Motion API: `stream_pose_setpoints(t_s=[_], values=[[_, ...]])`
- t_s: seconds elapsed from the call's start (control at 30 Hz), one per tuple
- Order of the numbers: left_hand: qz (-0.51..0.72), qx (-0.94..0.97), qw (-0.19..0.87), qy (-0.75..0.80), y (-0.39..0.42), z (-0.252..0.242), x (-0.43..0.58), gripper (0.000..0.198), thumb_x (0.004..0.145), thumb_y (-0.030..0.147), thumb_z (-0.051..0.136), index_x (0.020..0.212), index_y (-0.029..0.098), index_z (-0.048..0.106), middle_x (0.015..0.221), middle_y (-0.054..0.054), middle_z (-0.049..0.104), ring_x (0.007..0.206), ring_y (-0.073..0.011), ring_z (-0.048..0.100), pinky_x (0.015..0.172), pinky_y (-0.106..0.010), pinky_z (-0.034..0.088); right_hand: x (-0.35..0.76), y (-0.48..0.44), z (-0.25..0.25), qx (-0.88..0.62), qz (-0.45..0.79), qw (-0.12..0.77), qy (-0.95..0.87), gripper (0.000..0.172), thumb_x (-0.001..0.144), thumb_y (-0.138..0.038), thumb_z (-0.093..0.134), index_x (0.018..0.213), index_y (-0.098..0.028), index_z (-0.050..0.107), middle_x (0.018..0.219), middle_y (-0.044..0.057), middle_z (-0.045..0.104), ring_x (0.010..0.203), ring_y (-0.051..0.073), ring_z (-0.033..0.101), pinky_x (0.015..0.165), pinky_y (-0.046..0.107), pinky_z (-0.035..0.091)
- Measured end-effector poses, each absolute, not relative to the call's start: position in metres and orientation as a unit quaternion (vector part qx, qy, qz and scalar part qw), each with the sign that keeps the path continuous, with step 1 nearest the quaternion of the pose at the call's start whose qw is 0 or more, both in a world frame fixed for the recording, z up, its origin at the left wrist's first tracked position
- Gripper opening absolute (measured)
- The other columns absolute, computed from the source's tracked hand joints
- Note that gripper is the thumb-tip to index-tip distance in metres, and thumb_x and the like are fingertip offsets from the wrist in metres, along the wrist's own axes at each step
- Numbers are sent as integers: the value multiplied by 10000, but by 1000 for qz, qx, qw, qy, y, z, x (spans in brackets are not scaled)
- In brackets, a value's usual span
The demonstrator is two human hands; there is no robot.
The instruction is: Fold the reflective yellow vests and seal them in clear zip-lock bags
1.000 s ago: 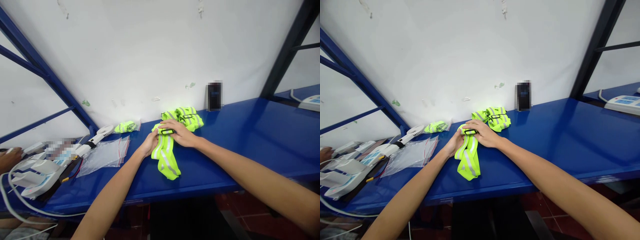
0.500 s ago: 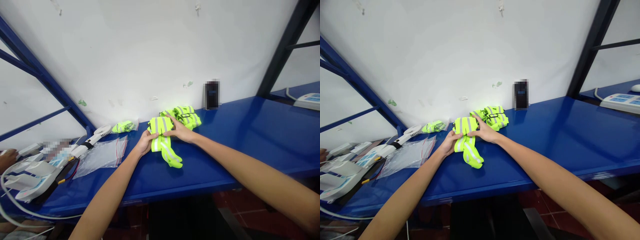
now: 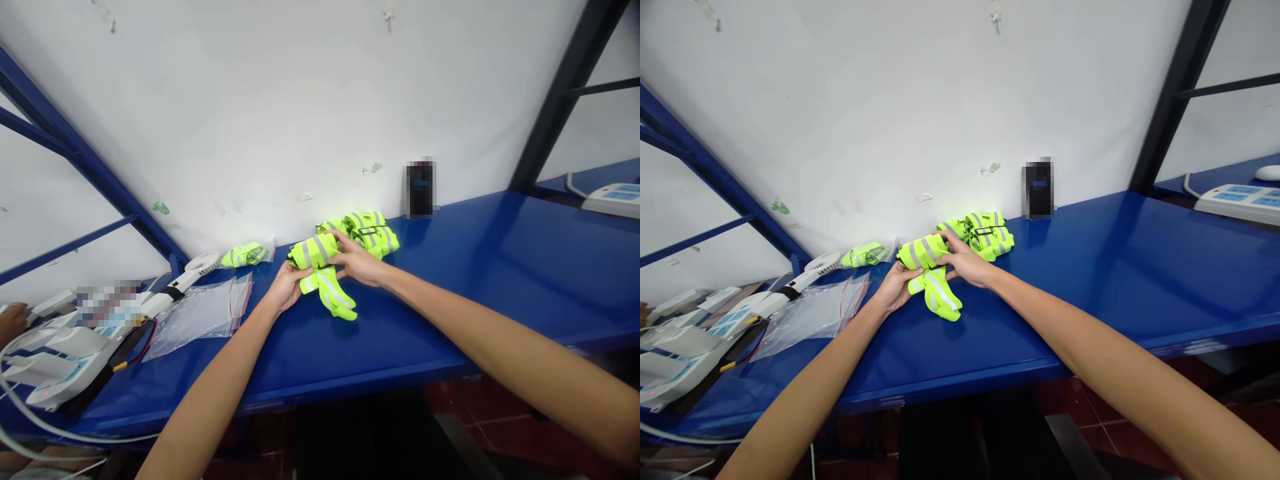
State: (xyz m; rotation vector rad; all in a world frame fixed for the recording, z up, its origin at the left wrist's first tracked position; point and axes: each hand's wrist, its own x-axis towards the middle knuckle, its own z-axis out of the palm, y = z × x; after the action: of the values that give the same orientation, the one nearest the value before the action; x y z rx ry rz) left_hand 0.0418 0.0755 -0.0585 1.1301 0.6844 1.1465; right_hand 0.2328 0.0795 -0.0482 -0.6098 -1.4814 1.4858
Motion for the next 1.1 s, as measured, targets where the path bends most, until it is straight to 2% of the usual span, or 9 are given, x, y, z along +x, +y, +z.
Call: stream_pose_setpoints(t_s=[0.13, 0.27, 0.43, 0.57, 0.7, 0.83, 0.93, 1.0, 1.1], values=[[530, 479, 630, 305, 77, -55, 40, 415, 596, 94, 774, 996, 139, 672, 1007, -94, 744, 1015, -272, 687, 937, -384, 526, 235, 78, -45, -216, 643, 438, -590, 764, 727, -144, 474, 1449, -351, 332, 1371, 67, 511, 965, 196, 639, 740, 378, 598], [558, 446, 625, 315, 77, -53, 37, 420, 585, 62, 696, 992, 163, 668, 932, -62, 752, 973, -249, 701, 900, -366, 545, 238, 74, -44, -212, 462, 447, -736, 918, 671, -94, 577, 1498, -352, 275, 1528, 59, 337, 1196, 237, 542, 878, 353, 550], [551, 425, 645, 317, 78, -57, 37, 492, 565, 14, 622, 1036, 153, 651, 876, -51, 747, 901, -245, 717, 846, -376, 571, 240, 72, -41, -255, 270, 446, -814, 833, 733, -217, 682, 1474, -296, 311, 1451, 106, 421, 1081, 253, 592, 809, 367, 557], [520, 426, 665, 326, 81, -65, 39, 422, 548, -23, 585, 934, 139, 637, 798, -34, 734, 790, -211, 720, 819, -359, 583, 242, 73, -42, -260, 200, 456, -828, 742, 720, -246, 731, 1388, -245, 408, 1354, 111, 525, 1124, 285, 580, 927, 423, 492], [505, 414, 676, 341, 81, -68, 40, 403, 569, -36, 583, 928, 144, 615, 788, -14, 716, 698, -161, 695, 806, -354, 590, 243, 74, -46, -235, 213, 451, -834, 630, 776, -210, 673, 1368, -250, 460, 1314, 85, 585, 1107, 272, 610, 936, 397, 476], [493, 401, 688, 349, 76, -61, 41, 388, 671, 29, 579, 1030, 177, 600, 913, -33, 714, 811, -180, 693, 809, -379, 580, 240, 78, -52, -239, 258, 498, -793, 413, 806, -244, 655, 1212, -221, 587, 1173, 72, 663, 1044, 260, 635, 881, 377, 495], [464, 410, 719, 316, 73, -54, 40, 330, 757, 193, 545, 1081, 167, 600, 1043, -89, 696, 960, -248, 667, 855, -473, 552, 236, 84, -57, -254, 301, 533, -749, 341, 815, -293, 657, 1147, -218, 635, 1144, 64, 682, 1040, 251, 635, 902, 384, 491], [455, 427, 726, 288, 72, -51, 38, 391, 807, 342, 494, 1144, 164, 582, 1139, -118, 664, 1054, -291, 631, 889, -517, 522, 232, 88, -61, -261, 337, 555, -715, 349, 796, -318, 681, 1132, -225, 656, 1167, 58, 682, 1072, 250, 625, 947, 398, 475], [503, 499, 646, 284, 73, -53, 38, 534, 837, 474, 491, 1311, 231, 452, 1202, -93, 626, 1086, -277, 610, 887, -467, 516, 226, 91, -66, -276, 422, 572, -647, 418, 738, -342, 740, 1133, -227, 669, 1195, 60, 680, 1097, 254, 620, 993, 427, 456]])
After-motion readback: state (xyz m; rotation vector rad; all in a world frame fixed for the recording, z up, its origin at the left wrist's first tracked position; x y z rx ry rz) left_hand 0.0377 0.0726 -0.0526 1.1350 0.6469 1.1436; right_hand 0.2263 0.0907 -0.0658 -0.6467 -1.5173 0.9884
